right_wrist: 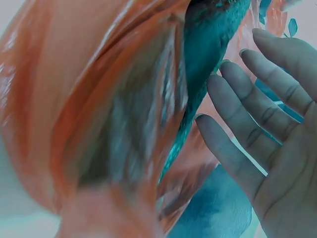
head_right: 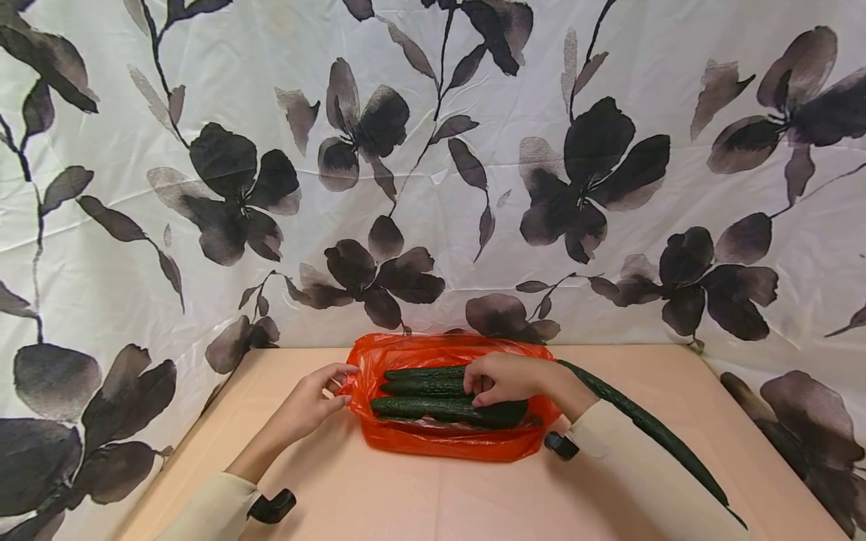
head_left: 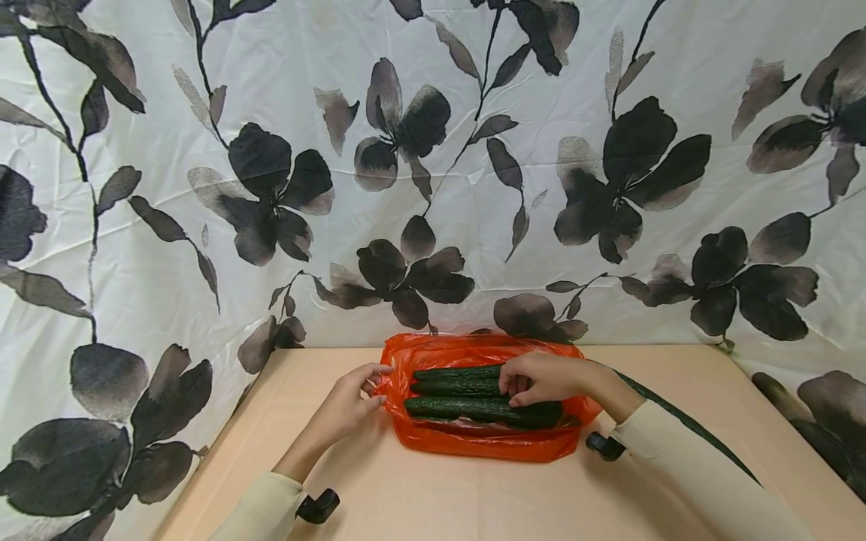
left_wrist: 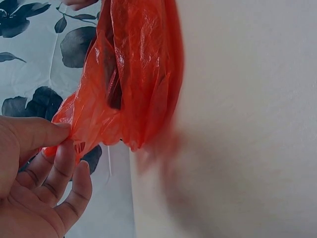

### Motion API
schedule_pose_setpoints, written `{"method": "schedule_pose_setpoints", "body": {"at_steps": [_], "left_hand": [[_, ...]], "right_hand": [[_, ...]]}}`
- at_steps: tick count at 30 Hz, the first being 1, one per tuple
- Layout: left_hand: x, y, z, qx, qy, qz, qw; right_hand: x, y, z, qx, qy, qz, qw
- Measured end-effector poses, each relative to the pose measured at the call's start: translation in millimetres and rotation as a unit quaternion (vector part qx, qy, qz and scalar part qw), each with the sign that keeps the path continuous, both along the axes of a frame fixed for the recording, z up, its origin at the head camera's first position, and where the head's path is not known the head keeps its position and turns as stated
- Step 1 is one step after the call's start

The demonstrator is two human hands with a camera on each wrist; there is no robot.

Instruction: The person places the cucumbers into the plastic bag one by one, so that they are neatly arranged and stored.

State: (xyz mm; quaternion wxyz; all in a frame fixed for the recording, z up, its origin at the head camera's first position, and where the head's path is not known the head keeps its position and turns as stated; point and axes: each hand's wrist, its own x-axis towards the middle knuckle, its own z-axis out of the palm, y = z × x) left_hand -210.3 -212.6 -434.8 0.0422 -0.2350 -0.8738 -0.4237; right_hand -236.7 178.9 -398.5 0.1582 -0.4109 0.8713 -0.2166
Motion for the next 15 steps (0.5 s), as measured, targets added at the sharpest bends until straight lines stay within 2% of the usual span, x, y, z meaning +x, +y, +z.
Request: {"method": "schedule_pose_setpoints", "body": {"at_steps": [5,15], "left_hand": [[0.7,-0.1,0.7,0.002,0.003,-0.001,1.0],[1.6,-0.3,1.2,0.005,-0.005,0.002,1.0]], "right_hand": [[6.1,16.0,5.0,-0.022,-0.004,-0.001,0.9997],[14.6,53.4,10.0,-0.048,-0.014,-0.042,0.9979]]}}
